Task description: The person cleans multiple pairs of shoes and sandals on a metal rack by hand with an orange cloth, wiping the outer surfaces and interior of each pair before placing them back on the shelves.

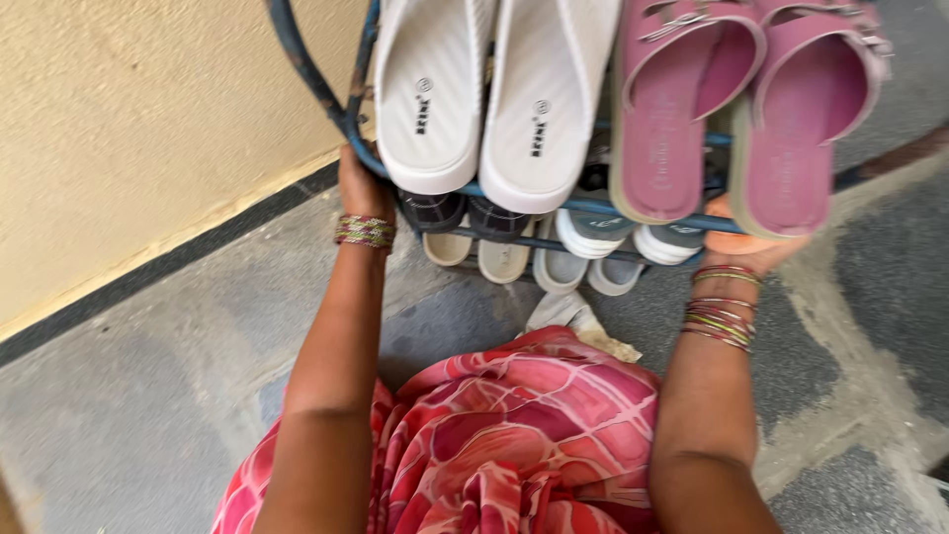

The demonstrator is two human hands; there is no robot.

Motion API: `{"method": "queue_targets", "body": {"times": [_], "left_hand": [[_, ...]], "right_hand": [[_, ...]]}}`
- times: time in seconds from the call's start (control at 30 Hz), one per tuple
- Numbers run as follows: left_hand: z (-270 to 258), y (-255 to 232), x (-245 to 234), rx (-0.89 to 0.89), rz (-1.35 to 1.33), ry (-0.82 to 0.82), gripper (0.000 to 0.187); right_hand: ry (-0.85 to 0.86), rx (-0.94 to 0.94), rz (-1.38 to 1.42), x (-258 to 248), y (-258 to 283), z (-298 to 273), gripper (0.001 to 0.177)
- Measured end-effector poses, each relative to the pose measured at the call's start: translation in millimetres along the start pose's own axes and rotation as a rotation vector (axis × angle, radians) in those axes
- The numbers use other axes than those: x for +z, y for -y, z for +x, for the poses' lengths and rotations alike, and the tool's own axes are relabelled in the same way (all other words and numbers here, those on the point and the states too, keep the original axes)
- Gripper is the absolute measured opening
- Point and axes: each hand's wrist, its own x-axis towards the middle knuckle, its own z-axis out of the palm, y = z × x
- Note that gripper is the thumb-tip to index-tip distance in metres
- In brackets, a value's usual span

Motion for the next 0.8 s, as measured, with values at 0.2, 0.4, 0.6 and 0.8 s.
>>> {"method": "queue_targets", "body": {"times": [0.2, 0.4, 0.6, 0.8], "left_hand": [[-10, -8, 12, 0.011, 0.139, -0.095, 0.036], [-11, -12, 18, -0.024, 0.214, -0.141, 0.041], [-11, -17, 16, -0.039, 0.299, -0.106, 0.051], [-17, -20, 9, 0.001, 0.281, 0.054, 0.054]], "right_hand": [[0.04, 0.021, -0.078, 42, 7, -25, 0.051], [0.035, -0.016, -0.147, 66, 10, -39, 0.042], [0.072, 0.043, -0.003, 49, 7, -31, 0.044], [0.021, -0.042, -0.175, 37, -2, -38, 0.053]]}}
